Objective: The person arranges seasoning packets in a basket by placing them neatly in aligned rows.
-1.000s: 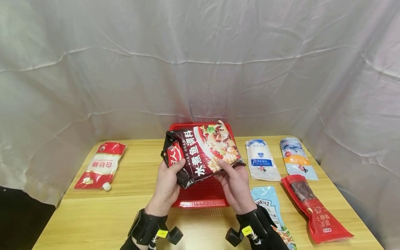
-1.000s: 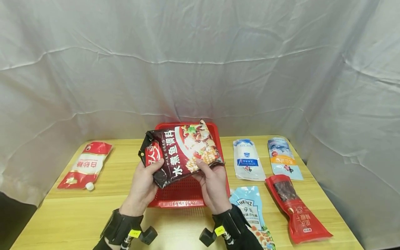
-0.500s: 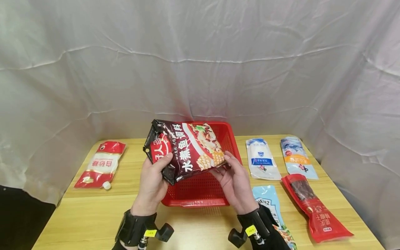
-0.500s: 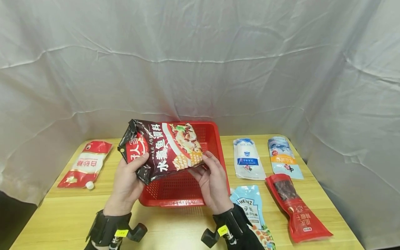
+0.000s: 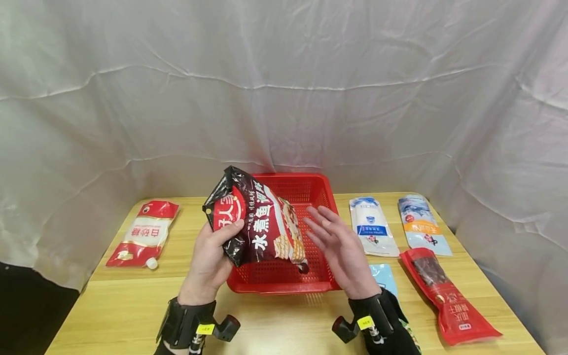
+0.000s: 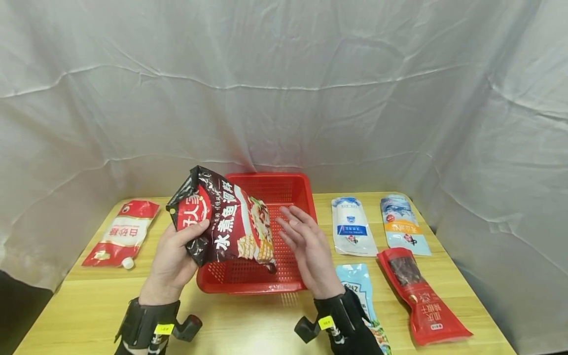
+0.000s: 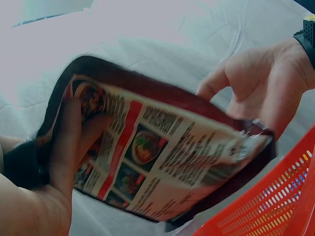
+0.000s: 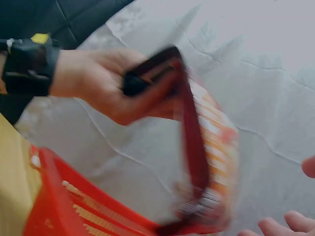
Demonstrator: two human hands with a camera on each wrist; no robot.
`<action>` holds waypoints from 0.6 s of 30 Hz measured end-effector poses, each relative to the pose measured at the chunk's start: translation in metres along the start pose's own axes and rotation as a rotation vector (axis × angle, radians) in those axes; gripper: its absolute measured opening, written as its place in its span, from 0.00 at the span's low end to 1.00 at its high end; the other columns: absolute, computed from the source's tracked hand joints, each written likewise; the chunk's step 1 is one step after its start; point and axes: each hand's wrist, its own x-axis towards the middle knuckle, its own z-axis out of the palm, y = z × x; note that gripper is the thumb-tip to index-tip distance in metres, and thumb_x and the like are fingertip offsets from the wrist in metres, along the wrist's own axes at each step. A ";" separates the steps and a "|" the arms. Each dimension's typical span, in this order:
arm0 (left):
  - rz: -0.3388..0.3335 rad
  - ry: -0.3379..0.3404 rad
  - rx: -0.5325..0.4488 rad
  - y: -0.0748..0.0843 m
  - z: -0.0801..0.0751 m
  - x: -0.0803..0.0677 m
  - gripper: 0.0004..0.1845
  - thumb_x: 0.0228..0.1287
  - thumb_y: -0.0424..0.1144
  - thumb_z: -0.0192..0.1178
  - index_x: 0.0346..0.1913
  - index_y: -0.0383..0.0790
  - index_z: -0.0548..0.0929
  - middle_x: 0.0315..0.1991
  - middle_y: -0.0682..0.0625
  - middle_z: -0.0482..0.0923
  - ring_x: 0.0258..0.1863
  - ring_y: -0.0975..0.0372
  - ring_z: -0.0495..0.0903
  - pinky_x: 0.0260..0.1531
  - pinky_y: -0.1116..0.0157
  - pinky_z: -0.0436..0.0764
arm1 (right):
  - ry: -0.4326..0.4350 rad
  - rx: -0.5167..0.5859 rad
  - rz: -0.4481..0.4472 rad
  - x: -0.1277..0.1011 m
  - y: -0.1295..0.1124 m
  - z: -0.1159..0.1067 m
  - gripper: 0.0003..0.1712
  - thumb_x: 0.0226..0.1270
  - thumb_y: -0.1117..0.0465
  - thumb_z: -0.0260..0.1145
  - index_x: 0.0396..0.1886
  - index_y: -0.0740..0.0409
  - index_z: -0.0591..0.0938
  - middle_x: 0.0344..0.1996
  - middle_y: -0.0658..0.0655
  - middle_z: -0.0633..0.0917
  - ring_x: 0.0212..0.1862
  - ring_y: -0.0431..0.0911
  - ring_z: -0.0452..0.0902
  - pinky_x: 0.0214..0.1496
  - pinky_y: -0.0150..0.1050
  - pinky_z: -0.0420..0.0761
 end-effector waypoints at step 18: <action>-0.194 -0.169 -0.042 -0.005 -0.006 -0.003 0.26 0.74 0.32 0.50 0.72 0.40 0.62 0.58 0.46 0.75 0.54 0.57 0.81 0.54 0.60 0.86 | -0.100 -0.329 0.088 0.006 -0.010 -0.019 0.32 0.78 0.59 0.59 0.77 0.60 0.66 0.74 0.60 0.72 0.68 0.54 0.71 0.61 0.46 0.82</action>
